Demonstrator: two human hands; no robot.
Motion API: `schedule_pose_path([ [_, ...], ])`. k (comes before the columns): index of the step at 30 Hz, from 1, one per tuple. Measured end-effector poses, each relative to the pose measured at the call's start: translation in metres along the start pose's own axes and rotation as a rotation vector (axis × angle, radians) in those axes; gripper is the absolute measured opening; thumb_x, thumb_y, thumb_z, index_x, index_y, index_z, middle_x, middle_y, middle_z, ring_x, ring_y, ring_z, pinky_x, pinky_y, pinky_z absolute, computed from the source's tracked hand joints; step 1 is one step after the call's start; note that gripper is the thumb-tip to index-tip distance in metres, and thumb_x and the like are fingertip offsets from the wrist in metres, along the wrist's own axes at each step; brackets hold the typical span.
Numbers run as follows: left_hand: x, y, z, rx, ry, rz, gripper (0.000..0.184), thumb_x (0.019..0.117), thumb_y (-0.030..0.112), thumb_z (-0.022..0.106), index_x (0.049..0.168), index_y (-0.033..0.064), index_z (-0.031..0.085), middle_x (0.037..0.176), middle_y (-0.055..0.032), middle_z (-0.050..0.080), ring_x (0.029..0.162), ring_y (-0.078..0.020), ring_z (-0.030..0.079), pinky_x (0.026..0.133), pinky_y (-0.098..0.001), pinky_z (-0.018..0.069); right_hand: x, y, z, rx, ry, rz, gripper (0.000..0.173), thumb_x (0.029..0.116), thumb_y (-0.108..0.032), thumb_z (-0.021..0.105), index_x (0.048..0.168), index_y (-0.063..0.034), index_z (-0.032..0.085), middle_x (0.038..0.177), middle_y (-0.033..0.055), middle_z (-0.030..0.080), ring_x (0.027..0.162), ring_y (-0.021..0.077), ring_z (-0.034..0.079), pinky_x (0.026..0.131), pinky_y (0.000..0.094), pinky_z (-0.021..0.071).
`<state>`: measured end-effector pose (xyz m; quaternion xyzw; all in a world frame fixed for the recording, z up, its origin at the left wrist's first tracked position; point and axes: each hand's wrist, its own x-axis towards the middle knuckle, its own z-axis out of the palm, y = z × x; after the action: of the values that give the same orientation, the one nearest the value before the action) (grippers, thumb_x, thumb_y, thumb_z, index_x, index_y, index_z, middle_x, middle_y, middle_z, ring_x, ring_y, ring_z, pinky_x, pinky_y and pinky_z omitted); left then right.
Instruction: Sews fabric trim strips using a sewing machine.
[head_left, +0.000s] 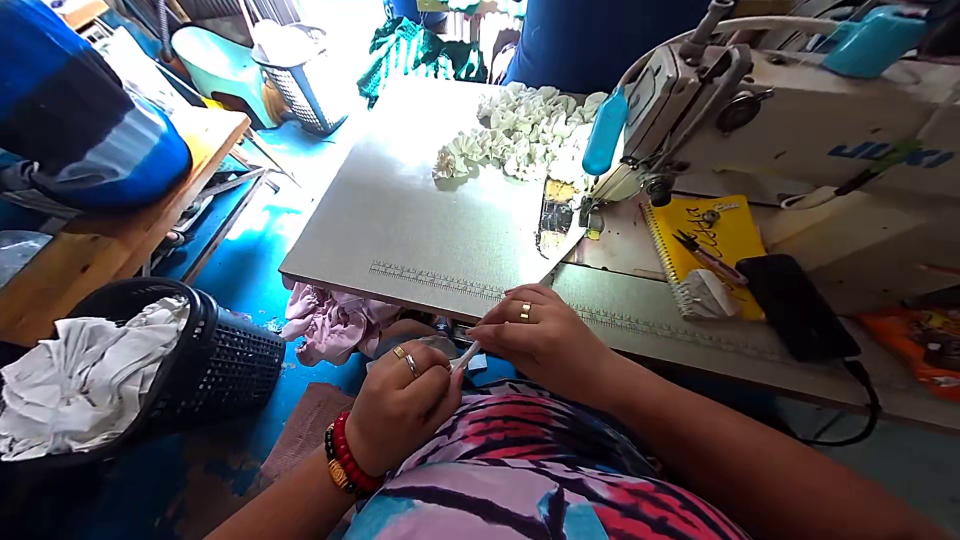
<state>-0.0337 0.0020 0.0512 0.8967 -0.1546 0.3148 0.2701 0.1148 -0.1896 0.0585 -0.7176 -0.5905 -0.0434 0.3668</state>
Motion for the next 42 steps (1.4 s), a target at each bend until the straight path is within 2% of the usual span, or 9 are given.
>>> schedule_pose_path([
  [4, 0.012, 0.006, -0.002, -0.045, -0.004, 0.075, 0.024, 0.0986, 0.014, 0.060, 0.076, 0.0086, 0.055, 0.081, -0.0075, 0.063, 0.080, -0.0162, 0.062, 0.074, -0.0241, 0.0503, -0.003, -0.012, -0.010, -0.200, 0.029, -0.111, 0.020, 0.1015, -0.011, 0.058, 0.103, -0.0136, 0.077, 0.095, 0.0033, 0.075, 0.092, 0.0199, 0.070, 0.087, 0.0403, 0.0540],
  [8, 0.033, 0.010, 0.006, -0.311, -0.099, 0.121, 0.024, 0.1017, 0.019, 0.058, 0.080, 0.0095, 0.056, 0.084, -0.0065, 0.064, 0.084, -0.0145, 0.062, 0.076, -0.0246, 0.0510, -0.036, -0.036, -0.025, -0.374, 0.078, -0.099, 0.019, 0.1019, -0.008, 0.054, 0.101, -0.0096, 0.073, 0.097, 0.0077, 0.077, 0.093, 0.0223, 0.074, 0.086, 0.0398, 0.0583],
  [10, 0.050, -0.001, 0.024, -0.351, -0.185, 0.013, 0.027, 0.1036, 0.026, 0.052, 0.089, 0.0074, 0.065, 0.090, -0.0069, 0.068, 0.091, -0.0145, 0.065, 0.082, -0.0297, 0.0531, -0.066, -0.036, -0.023, -0.346, 0.099, -0.024, 0.020, 0.1021, -0.010, 0.054, 0.098, -0.0125, 0.073, 0.097, 0.0051, 0.078, 0.095, 0.0180, 0.075, 0.086, 0.0339, 0.0595],
  [13, 0.098, -0.035, 0.074, -0.251, -0.366, -0.209, 0.026, 0.1013, 0.018, 0.055, 0.108, 0.0033, 0.074, 0.109, -0.0124, 0.072, 0.108, -0.0258, 0.066, 0.095, -0.0466, 0.0525, -0.107, -0.028, -0.012, -0.238, 0.126, 0.081, 0.022, 0.1025, -0.011, 0.053, 0.095, -0.0136, 0.074, 0.099, 0.0045, 0.079, 0.099, 0.0151, 0.076, 0.088, 0.0289, 0.0597],
  [16, 0.155, -0.068, 0.134, -0.206, -0.482, -0.302, 0.036, 0.0968, 0.005, 0.054, 0.130, 0.0022, 0.068, 0.133, -0.0173, 0.065, 0.129, -0.0352, 0.057, 0.111, -0.0556, 0.0401, -0.120, -0.022, -0.011, -0.169, 0.139, 0.107, 0.022, 0.1017, -0.008, 0.053, 0.093, -0.0123, 0.073, 0.100, 0.0049, 0.079, 0.100, 0.0145, 0.076, 0.089, 0.0266, 0.0592],
  [19, 0.194, -0.086, 0.178, -0.065, -0.619, -0.350, 0.051, 0.0975, 0.008, 0.049, 0.147, 0.0155, 0.057, 0.153, -0.0074, 0.054, 0.146, -0.0325, 0.041, 0.117, -0.0629, 0.0272, -0.114, -0.015, -0.017, -0.139, 0.107, 0.085, 0.021, 0.1005, -0.006, 0.054, 0.092, -0.0116, 0.073, 0.100, 0.0055, 0.079, 0.100, 0.0150, 0.076, 0.089, 0.0270, 0.0593],
  [22, 0.206, -0.095, 0.199, -0.028, -0.626, -0.329, 0.050, 0.0972, 0.011, 0.044, 0.141, 0.0255, 0.064, 0.148, 0.0010, 0.058, 0.146, -0.0274, 0.041, 0.116, -0.0648, 0.0215, -0.104, 0.003, -0.027, -0.169, 0.053, 0.061, 0.019, 0.1008, -0.005, 0.055, 0.095, -0.0096, 0.073, 0.101, 0.0076, 0.079, 0.101, 0.0191, 0.076, 0.091, 0.0328, 0.0605],
  [30, 0.209, -0.103, 0.207, -0.031, -0.590, -0.298, 0.044, 0.0979, 0.013, 0.044, 0.131, 0.0233, 0.071, 0.140, 0.0001, 0.063, 0.141, -0.0240, 0.047, 0.116, -0.0621, 0.0226, -0.082, 0.067, -0.044, -0.258, -0.006, 0.083, 0.021, 0.1004, -0.002, 0.054, 0.097, -0.0056, 0.074, 0.105, 0.0112, 0.078, 0.104, 0.0236, 0.075, 0.095, 0.0391, 0.0599],
  [42, 0.213, -0.102, 0.207, -0.034, -0.582, -0.325, 0.044, 0.0992, 0.014, 0.044, 0.134, 0.0213, 0.070, 0.138, -0.0022, 0.066, 0.138, -0.0231, 0.051, 0.117, -0.0593, 0.0239, -0.052, 0.140, -0.047, -0.518, 0.042, 0.143, 0.020, 0.0946, 0.002, 0.056, 0.095, -0.0020, 0.075, 0.106, 0.0162, 0.077, 0.110, 0.0297, 0.073, 0.098, 0.0430, 0.0581],
])
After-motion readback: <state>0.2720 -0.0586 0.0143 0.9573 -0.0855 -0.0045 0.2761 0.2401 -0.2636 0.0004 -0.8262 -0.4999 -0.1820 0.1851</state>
